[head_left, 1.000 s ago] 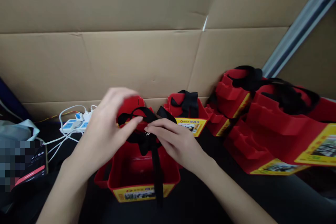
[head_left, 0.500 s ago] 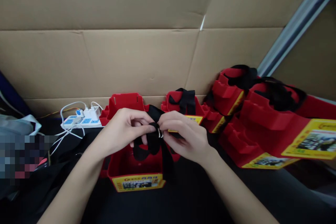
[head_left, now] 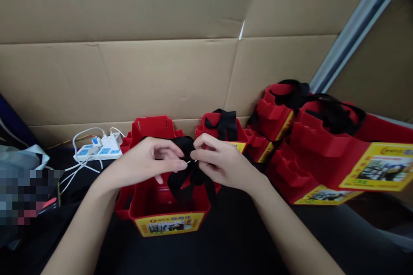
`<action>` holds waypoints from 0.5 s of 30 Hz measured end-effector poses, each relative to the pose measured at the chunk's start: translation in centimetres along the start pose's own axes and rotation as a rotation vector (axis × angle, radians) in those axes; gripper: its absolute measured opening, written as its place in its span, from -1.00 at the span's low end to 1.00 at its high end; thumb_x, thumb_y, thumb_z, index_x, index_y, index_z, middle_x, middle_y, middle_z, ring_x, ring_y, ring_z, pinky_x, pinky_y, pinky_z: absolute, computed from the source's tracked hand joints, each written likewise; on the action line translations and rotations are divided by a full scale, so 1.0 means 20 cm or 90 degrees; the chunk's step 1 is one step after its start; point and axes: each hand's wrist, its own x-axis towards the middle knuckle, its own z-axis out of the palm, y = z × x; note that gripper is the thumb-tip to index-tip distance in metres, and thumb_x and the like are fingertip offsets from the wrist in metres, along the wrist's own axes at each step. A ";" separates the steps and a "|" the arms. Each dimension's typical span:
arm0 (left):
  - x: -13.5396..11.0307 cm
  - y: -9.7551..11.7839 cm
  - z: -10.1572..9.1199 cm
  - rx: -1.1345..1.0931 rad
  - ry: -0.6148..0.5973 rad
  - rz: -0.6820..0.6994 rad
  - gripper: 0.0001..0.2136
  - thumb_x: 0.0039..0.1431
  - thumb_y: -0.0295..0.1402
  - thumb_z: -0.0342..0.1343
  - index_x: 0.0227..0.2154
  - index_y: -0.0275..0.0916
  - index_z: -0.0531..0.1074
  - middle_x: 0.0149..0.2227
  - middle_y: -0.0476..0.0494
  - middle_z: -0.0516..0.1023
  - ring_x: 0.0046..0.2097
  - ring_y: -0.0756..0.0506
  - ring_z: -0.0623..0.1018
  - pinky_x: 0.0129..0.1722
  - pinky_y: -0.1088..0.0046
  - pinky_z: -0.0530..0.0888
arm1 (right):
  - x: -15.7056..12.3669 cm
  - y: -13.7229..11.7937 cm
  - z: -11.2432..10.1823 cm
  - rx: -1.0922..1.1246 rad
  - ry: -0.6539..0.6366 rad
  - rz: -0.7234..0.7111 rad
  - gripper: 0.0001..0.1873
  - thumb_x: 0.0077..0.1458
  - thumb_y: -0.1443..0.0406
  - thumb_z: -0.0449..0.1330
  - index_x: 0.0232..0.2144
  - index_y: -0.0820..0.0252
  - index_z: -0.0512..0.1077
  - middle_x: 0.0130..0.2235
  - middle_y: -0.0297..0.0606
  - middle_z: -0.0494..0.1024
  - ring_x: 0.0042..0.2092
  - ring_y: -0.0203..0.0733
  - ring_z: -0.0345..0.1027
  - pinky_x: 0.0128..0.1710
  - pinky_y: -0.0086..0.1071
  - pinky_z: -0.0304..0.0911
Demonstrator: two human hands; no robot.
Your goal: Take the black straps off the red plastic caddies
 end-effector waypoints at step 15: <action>-0.02 0.03 0.04 0.018 -0.026 -0.008 -0.82 -0.02 -0.46 0.05 -0.33 -0.29 0.48 -0.50 -0.05 0.50 -0.52 0.03 0.47 -0.56 0.58 0.45 | 0.01 -0.05 0.03 0.157 0.013 0.134 -0.87 0.14 0.24 0.00 -0.36 0.18 0.26 -0.43 -0.34 0.32 -0.43 -0.39 0.18 -0.43 -0.49 0.16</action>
